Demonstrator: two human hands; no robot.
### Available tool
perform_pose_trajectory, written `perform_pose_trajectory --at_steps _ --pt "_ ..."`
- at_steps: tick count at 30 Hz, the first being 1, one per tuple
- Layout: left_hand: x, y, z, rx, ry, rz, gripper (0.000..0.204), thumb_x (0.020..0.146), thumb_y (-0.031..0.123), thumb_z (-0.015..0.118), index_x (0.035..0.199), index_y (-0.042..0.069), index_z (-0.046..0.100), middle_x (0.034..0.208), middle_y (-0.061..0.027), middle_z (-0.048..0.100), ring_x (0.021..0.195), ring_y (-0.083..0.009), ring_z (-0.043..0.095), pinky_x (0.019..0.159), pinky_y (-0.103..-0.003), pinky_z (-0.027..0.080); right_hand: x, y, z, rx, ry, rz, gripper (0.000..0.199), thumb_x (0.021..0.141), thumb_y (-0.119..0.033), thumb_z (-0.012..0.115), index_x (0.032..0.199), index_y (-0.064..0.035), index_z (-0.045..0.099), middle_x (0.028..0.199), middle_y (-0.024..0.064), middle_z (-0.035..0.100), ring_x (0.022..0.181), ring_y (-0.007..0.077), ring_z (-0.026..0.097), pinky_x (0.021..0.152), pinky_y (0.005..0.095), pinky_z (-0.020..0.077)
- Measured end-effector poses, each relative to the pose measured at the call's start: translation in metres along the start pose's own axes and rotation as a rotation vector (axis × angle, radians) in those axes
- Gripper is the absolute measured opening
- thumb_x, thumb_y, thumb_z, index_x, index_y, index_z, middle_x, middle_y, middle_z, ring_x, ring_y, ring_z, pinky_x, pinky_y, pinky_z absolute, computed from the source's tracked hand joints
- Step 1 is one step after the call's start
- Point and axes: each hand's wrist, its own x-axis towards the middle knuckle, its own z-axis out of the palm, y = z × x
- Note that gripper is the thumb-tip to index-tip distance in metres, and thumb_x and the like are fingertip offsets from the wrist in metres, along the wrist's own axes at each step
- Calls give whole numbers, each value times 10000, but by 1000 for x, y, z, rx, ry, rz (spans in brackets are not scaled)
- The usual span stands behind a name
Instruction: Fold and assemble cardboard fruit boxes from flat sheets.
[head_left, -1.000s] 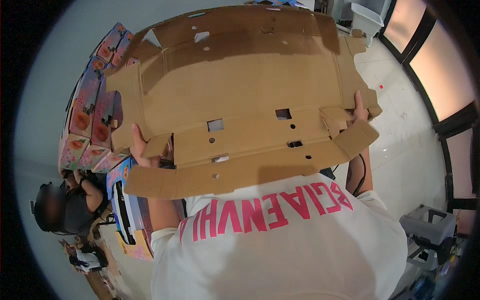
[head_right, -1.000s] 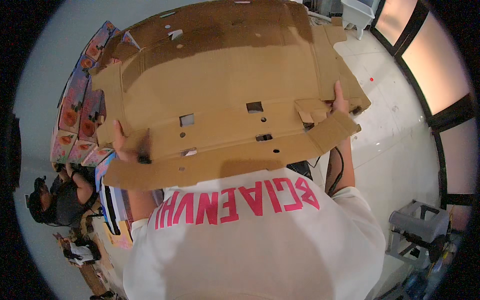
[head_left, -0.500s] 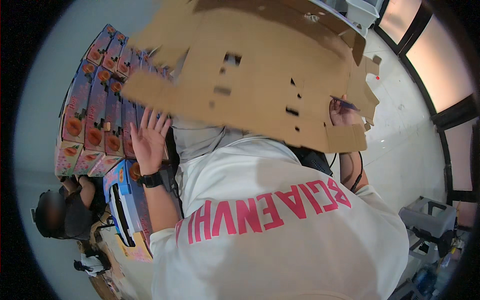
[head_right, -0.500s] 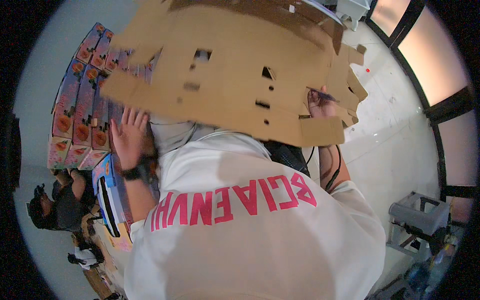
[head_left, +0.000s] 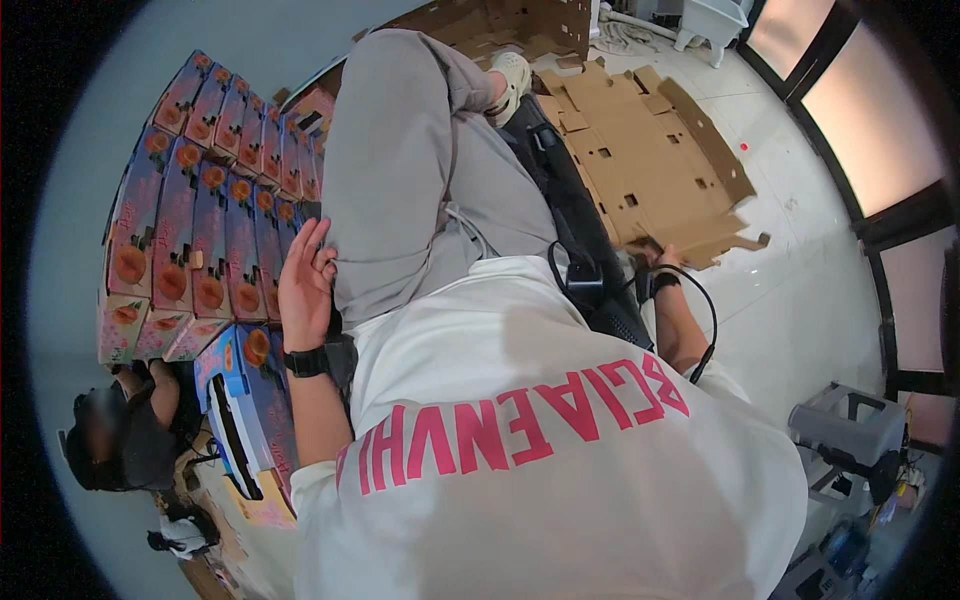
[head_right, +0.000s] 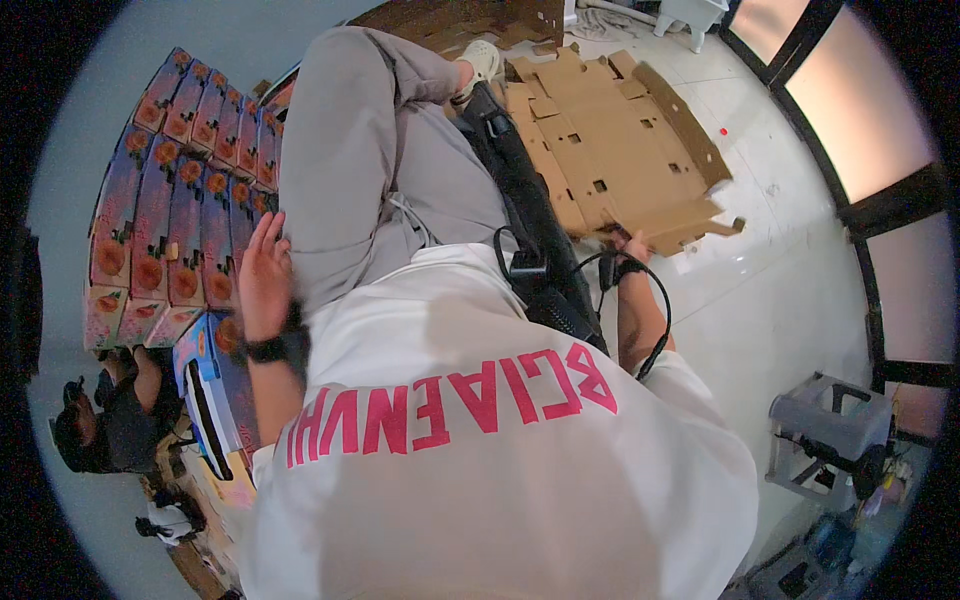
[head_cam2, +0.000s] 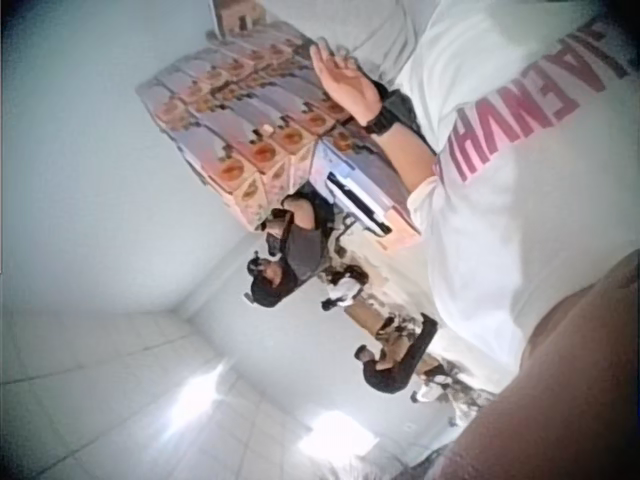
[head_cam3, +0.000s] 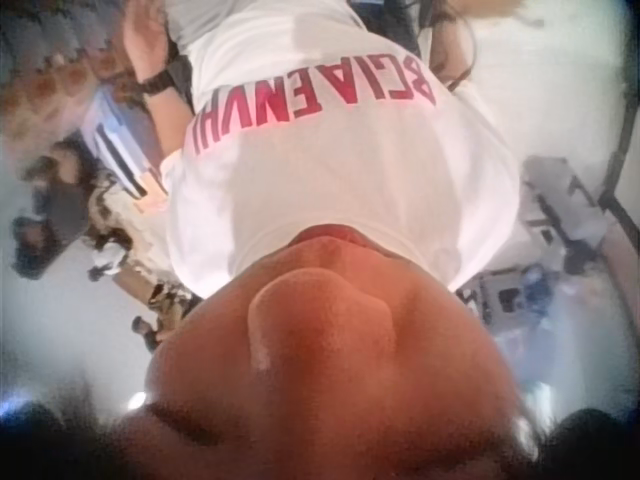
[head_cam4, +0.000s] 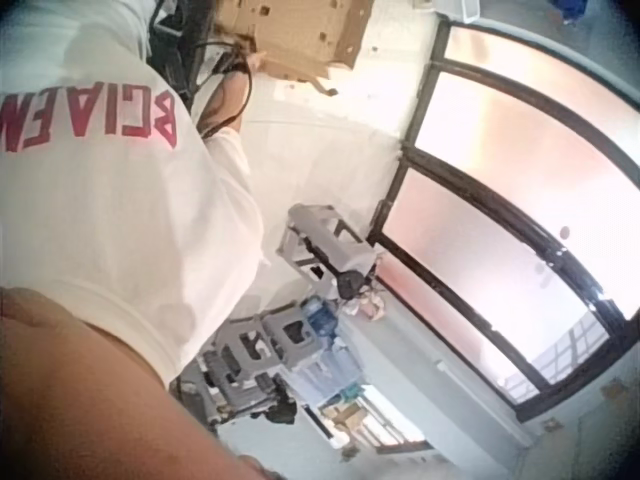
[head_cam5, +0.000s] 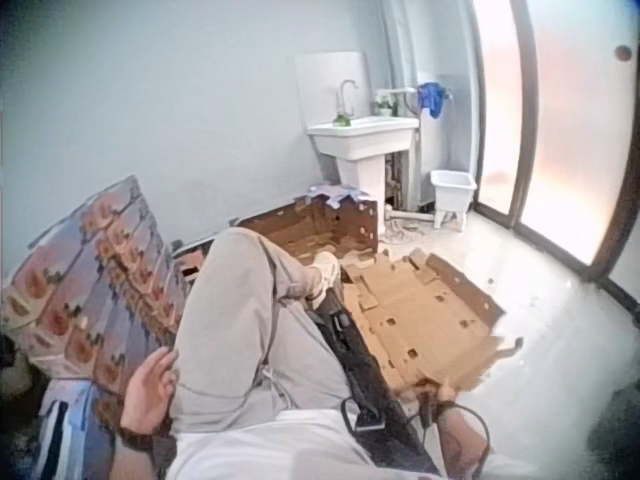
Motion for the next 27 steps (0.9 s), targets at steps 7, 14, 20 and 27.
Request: perform_pose_trajectory --at_steps 7,14,20,27 --pt "2 -2 -4 -1 13 -50 493 1139 231 488 1584 20 506 1637 -106 524 1029 -143 603 959 -248 506 -87 -5 -47 36 126 -136 522 1044 -472 725 1033 48 683 874 166 779 646 206 735 538 305 564" --pt "5 -10 -7 31 84 -14 476 1142 267 520 1546 16 519 1543 -124 601 978 -120 648 820 -221 528 -46 9 -69 120 107 -185 184 1071 -49 601 1231 41 603 1029 195 769 744 299 772 589 351 615" --pt "7 -15 -11 29 125 -5 450 1148 272 517 1524 26 538 1514 -109 620 953 -111 648 799 -216 531 -48 3 -3 319 -144 -188 124 1069 -71 649 1157 8 613 970 165 746 771 270 727 623 367 598" --pt "5 -13 -11 39 72 36 439 1149 262 513 1517 26 545 1495 -105 627 948 -110 636 802 -216 524 -73 -49 65 -94 -270 -26 547 1148 -483 519 1375 14 514 1024 189 816 797 238 786 616 301 583"
